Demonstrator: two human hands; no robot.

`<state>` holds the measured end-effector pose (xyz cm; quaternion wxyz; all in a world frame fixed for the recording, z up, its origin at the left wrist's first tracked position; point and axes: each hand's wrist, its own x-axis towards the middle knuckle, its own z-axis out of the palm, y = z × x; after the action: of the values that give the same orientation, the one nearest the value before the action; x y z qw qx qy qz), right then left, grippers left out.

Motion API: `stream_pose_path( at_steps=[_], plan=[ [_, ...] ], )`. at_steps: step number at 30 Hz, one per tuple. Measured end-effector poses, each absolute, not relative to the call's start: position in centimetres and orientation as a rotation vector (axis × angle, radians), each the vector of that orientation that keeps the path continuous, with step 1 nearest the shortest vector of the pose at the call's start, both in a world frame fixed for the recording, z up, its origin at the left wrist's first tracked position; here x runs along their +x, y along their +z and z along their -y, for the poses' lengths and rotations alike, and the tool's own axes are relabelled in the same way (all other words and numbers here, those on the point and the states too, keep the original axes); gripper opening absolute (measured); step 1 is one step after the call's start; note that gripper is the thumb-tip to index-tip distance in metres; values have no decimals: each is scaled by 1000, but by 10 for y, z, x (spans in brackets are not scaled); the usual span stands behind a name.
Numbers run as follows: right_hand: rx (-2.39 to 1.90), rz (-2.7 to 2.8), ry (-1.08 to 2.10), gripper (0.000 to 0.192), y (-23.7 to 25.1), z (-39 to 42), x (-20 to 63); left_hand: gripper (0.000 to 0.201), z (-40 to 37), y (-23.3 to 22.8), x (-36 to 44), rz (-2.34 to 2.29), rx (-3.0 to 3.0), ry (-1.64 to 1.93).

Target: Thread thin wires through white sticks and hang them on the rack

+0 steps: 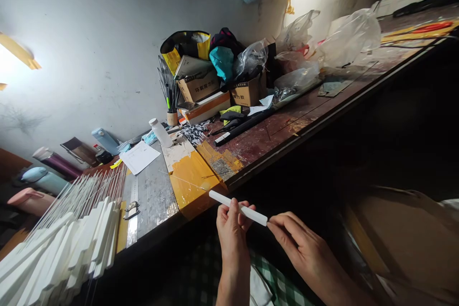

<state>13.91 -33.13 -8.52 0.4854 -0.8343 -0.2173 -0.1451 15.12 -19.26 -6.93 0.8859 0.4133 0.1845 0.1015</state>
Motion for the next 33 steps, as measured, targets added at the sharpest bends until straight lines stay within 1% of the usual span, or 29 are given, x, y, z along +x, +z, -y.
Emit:
stream_pose_path(
  at_steps=[3,9,14,19,25,31,33],
  plan=[
    [-2028,530,-385,13,-84,332,139,27,191,-69,152,-382,853,208],
    [-2049,539,-316,19,-80,331,136,29,189,-69,149,-410,839,207],
    [-2040,549,-341,14,-77,331,132,28,189,-69,147,-401,856,195],
    [-2041,558,-308,23,-69,335,128,28,192,-69,144,-406,869,171],
    [-2042,559,-287,18,-61,334,123,27,191,-68,140,-410,866,161],
    [-2035,565,-300,22,-63,334,124,26,190,-63,139,-385,913,189],
    [-2038,545,-338,21,-61,334,123,26,190,-61,141,-369,924,199]
  ],
)
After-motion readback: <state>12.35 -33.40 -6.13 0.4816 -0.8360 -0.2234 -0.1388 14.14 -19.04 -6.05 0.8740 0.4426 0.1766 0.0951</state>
